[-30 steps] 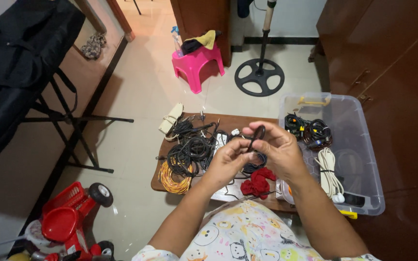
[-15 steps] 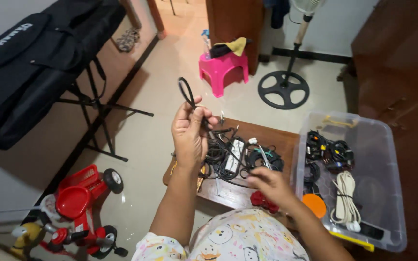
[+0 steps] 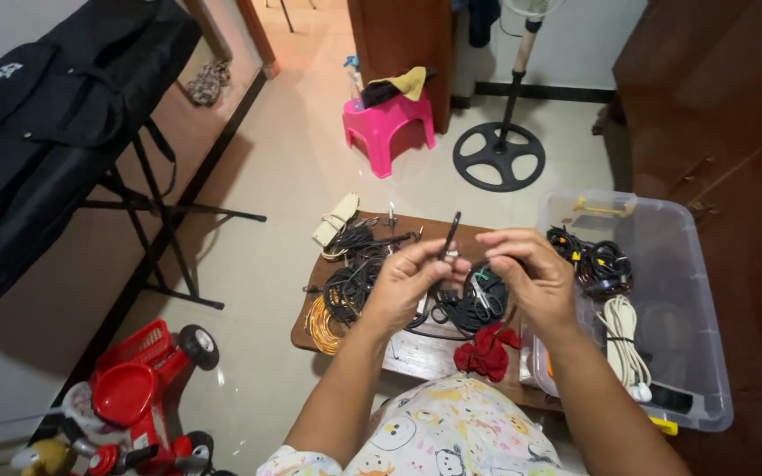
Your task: The recorder is organizing various electronic cables and wires on a small table, wiping them with a cloth and placing them into a plastic storage bin.
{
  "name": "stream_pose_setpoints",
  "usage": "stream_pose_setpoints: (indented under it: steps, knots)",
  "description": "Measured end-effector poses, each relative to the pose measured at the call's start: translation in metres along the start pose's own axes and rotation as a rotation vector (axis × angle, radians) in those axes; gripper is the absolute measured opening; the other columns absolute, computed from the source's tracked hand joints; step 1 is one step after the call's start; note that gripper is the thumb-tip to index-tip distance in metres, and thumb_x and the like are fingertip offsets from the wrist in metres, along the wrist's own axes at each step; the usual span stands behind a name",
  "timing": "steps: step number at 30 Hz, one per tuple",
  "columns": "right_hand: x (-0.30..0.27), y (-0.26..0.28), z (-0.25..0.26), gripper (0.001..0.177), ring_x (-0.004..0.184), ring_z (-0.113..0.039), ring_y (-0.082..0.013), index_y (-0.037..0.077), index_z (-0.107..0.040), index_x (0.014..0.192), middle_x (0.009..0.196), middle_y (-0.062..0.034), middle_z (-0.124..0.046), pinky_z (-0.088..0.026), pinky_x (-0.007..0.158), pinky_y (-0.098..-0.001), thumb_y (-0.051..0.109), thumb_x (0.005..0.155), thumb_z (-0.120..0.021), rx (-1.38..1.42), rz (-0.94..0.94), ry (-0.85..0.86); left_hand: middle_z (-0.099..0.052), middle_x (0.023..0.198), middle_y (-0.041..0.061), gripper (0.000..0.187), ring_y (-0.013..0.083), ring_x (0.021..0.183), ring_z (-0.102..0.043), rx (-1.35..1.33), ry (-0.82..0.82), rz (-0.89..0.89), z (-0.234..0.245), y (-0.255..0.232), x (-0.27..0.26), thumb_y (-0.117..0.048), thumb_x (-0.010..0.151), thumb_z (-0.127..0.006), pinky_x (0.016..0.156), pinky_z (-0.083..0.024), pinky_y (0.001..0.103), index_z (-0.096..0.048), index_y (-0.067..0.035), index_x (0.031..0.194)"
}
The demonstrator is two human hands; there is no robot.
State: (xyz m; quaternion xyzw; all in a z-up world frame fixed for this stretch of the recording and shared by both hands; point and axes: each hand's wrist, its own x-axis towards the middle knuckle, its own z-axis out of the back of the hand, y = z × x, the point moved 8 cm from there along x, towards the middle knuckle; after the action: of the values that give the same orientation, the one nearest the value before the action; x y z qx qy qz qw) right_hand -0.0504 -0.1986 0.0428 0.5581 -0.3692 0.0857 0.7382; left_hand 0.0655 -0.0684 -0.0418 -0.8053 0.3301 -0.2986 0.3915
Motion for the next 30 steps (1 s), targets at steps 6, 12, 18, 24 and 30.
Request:
stream_pose_setpoints:
  steps: [6, 12, 18, 24, 30]
  knots:
    - [-0.007, -0.047, 0.003, 0.018, 0.106, -0.067, -0.0154, 0.001, -0.068, 0.108, 0.122, -0.0132, -0.071, -0.056, 0.095, -0.0311, 0.017, 0.101, -0.069, 0.193, -0.199, -0.011, -0.071, 0.101, 0.008, 0.035, 0.0128, 0.074, -0.069, -0.131, 0.108, 0.145, -0.022, 0.014, -0.012, -0.01, 0.107, -0.063, 0.057, -0.049, 0.02, -0.061, 0.003, 0.139]
    - [-0.003, -0.014, 0.013, 0.026, 0.115, -0.067, -0.0205, 0.002, -0.064, 0.103, 0.125, -0.0149, -0.069, -0.055, 0.102, -0.0314, 0.028, 0.103, -0.07, 0.111, 0.065, 0.005, -0.069, 0.093, 0.006, 0.037, 0.0107, 0.066, -0.066, -0.275, 0.219, 0.368, -0.046, 0.03, -0.028, -0.02, 0.106, -0.066, 0.052, -0.046, 0.018, -0.06, -0.002, 0.137]
    - [-0.004, -0.011, 0.026, 0.032, 0.103, -0.071, -0.0241, 0.003, -0.06, 0.102, 0.105, -0.0138, -0.072, -0.06, 0.094, -0.0378, 0.031, 0.098, -0.075, 0.216, 0.087, -0.006, -0.067, 0.083, 0.004, 0.041, 0.0107, 0.064, -0.066, -0.38, 0.313, 0.539, -0.06, 0.056, -0.053, -0.024, 0.107, -0.069, 0.054, -0.047, 0.02, -0.062, 0.001, 0.139]
    - [-0.012, -0.03, 0.023, 0.024, 0.089, -0.071, -0.0226, 0.003, -0.061, 0.1, 0.091, -0.0115, -0.072, -0.06, 0.089, -0.0369, 0.023, 0.099, -0.075, 0.358, -0.02, 0.053, -0.067, 0.087, 0.007, 0.045, 0.0145, 0.069, -0.066, -0.312, 0.335, 0.611, -0.087, 0.034, -0.068, -0.031, 0.107, -0.061, 0.057, -0.044, 0.02, -0.061, 0.005, 0.135]
    - [-0.026, -0.05, 0.022, 0.021, 0.087, -0.07, -0.0178, 0.003, -0.062, 0.099, 0.091, -0.0091, -0.069, -0.059, 0.081, -0.0314, 0.019, 0.099, -0.075, 0.413, -0.185, 0.006, -0.062, 0.081, 0.006, 0.058, 0.0172, 0.066, -0.065, -0.612, 0.273, 0.549, -0.102, 0.011, -0.072, -0.046, 0.1, -0.053, 0.064, -0.052, 0.027, -0.06, 0.007, 0.122]
